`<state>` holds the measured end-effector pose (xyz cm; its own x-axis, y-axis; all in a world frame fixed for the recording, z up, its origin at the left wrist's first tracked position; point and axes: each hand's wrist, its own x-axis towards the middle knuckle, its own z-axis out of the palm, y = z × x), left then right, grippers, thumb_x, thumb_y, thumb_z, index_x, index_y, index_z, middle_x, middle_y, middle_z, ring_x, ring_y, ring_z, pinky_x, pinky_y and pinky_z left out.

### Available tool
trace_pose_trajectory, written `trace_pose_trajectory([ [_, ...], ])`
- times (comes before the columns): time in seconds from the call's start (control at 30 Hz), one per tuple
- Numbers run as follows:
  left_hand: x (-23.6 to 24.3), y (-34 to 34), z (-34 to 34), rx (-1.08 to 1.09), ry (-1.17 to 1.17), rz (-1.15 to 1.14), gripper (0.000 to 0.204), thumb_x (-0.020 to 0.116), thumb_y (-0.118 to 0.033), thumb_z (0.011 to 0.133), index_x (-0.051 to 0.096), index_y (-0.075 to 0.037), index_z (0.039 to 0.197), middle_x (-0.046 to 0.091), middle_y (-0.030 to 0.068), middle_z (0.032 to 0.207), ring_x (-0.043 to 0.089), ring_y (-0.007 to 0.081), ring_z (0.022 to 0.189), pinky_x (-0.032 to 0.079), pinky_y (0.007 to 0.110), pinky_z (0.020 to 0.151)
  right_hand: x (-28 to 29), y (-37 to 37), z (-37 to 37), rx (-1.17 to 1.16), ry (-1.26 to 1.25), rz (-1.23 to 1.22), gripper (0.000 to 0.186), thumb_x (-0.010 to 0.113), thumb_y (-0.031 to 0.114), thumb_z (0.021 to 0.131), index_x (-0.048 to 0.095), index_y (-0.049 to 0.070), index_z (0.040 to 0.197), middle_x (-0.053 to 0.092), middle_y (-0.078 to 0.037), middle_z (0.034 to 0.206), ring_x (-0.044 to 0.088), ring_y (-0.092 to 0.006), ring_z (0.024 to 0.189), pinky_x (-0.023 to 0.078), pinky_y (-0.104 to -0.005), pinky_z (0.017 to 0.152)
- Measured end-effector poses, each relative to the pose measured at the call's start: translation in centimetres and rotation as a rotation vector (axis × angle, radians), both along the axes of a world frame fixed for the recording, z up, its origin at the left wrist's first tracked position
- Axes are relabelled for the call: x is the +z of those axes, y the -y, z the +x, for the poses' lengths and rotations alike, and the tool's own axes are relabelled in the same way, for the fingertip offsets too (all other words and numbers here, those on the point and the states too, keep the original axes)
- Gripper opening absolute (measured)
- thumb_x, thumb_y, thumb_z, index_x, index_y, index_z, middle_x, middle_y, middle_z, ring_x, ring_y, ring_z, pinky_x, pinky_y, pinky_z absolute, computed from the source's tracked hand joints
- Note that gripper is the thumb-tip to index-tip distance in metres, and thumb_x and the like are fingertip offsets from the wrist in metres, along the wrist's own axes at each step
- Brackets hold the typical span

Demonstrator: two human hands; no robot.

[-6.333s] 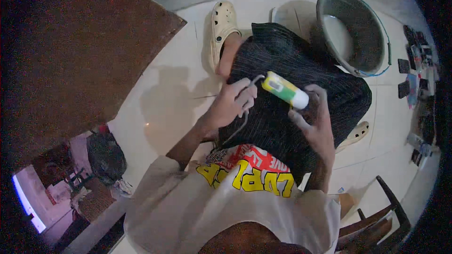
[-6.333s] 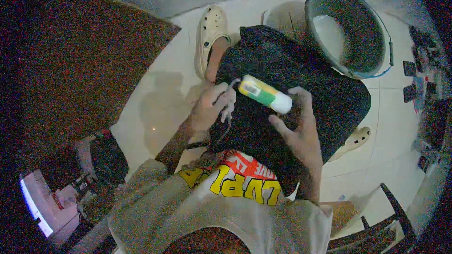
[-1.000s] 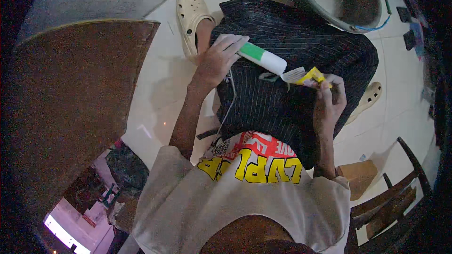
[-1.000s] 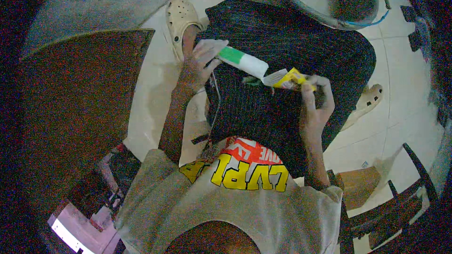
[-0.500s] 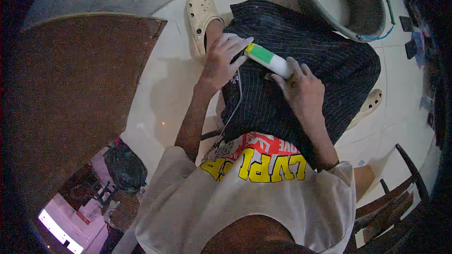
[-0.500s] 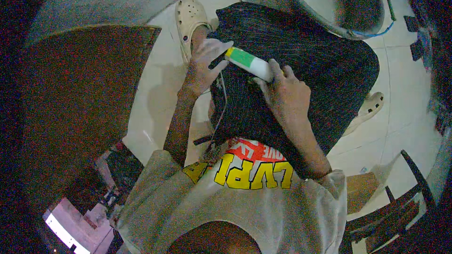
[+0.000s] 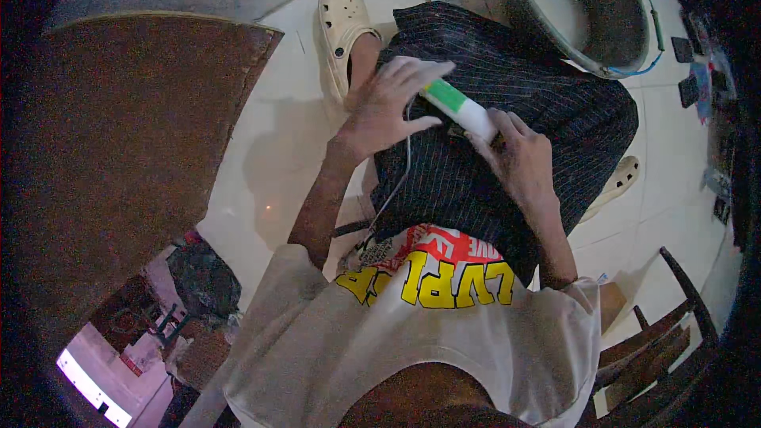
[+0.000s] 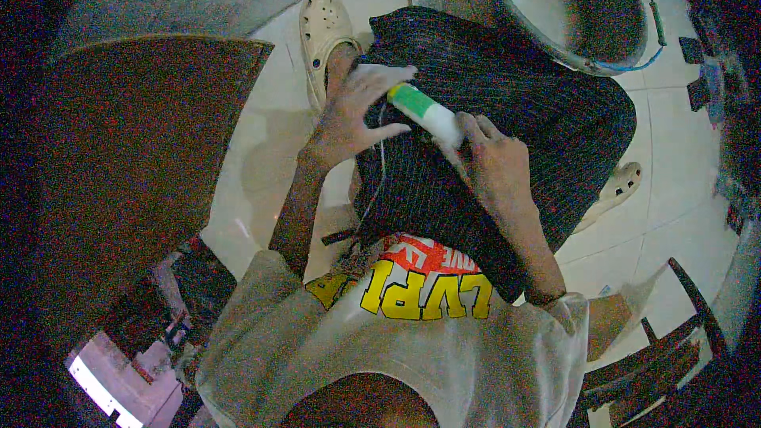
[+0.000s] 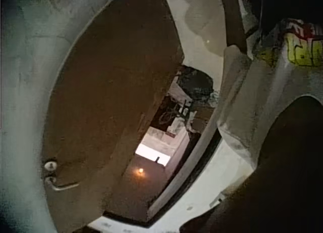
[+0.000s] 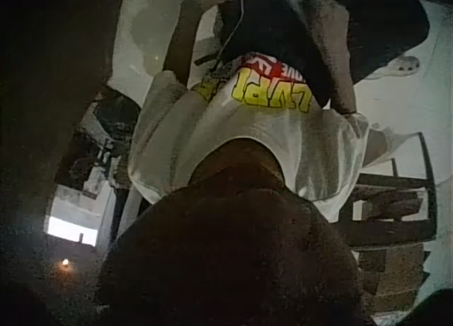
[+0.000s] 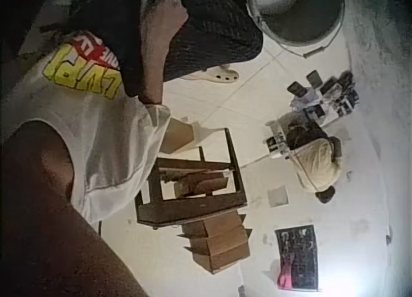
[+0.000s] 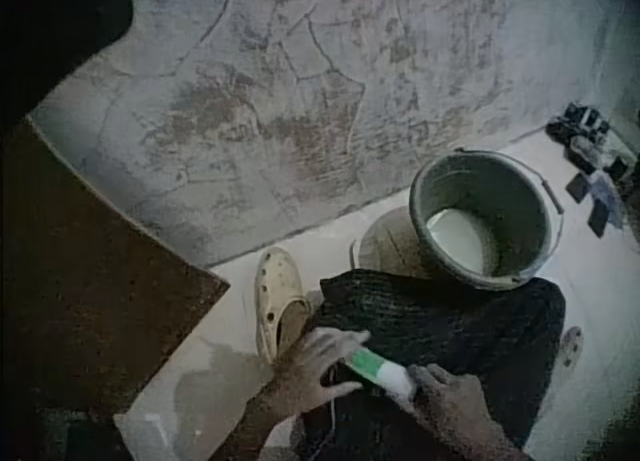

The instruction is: The person peels dried or excess material from a small paint roller by hand while sitting on the floor.

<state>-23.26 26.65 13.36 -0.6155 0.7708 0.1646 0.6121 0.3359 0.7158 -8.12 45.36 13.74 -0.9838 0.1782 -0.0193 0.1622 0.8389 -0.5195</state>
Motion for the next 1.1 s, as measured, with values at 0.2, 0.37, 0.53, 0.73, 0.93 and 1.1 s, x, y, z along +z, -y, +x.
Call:
trace_pose_trajectory([
  [0.2,-1.1,-1.4,-0.6,-0.375,-0.217,-0.057,0.048,0.073,-0.012,0.074,0.061,-0.005,0.120,0.061,0.0088,0.115,0.056,0.0284,0.110,0.044,0.040,0.101,0.5,-0.4,0.2,0.084,0.049,0.079,0.040,0.069,0.038,0.086,0.061,0.009,0.112,0.065,-0.012,0.097,0.068,-0.0318,0.067,0.055,-0.0409,0.058],
  [0.37,-0.5,0.0,-1.0,-0.348,-0.122,-0.047,0.044,0.070,-0.011,0.076,0.061,-0.003,0.119,0.062,0.0108,0.109,0.059,0.0286,0.105,0.047,0.038,0.097,1.5,-0.4,1.0,0.080,0.027,0.051,0.039,0.073,0.035,0.084,0.062,0.008,0.110,0.065,-0.010,0.091,0.067,-0.0278,0.065,0.054,-0.0381,0.056],
  [0.53,0.7,2.2,-0.7,-0.187,0.022,-0.102,0.039,0.070,-0.011,0.081,0.063,-0.003,0.118,0.064,0.0127,0.103,0.061,0.0292,0.096,0.050,0.038,0.090,1.3,-0.7,1.9,0.093,-0.046,0.012,0.041,0.073,0.033,0.083,0.061,0.010,0.114,0.065,-0.010,0.095,0.066,-0.0299,0.063,0.053,-0.0392,0.055],
  [0.73,1.3,4.1,1.7,0.053,0.151,-0.165,0.035,0.072,-0.012,0.083,0.067,-0.005,0.116,0.068,0.0142,0.099,0.066,0.0281,0.091,0.052,0.035,0.084,1.7,-0.4,2.2,0.123,-0.083,-0.021,0.042,0.076,0.031,0.081,0.061,0.008,0.113,0.065,-0.009,0.090,0.066,-0.0282,0.063,0.052,-0.0385,0.053],
  [0.93,1.4,2.9,1.8,0.175,0.305,-0.012,0.026,0.074,-0.013,0.083,0.071,-0.004,0.107,0.071,0.0118,0.098,0.067,0.0201,0.087,0.053,0.032,0.081,1.9,0.0,1.9,0.121,-0.143,-0.031,0.043,0.074,0.034,0.082,0.061,0.006,0.113,0.065,-0.009,0.090,0.066,-0.0263,0.064,0.052,-0.0377,0.053],
  [1.1,-0.8,3.3,1.7,0.203,0.264,0.034,0.020,0.072,-0.013,0.085,0.073,-0.004,0.102,0.071,0.0116,0.090,0.066,0.0165,0.074,0.052,0.030,0.073,1.5,-0.1,1.8,0.082,-0.091,-0.003,0.043,0.073,0.038,0.083,0.063,0.008,0.112,0.066,-0.008,0.093,0.067,-0.0254,0.065,0.052,-0.0371,0.053],
])
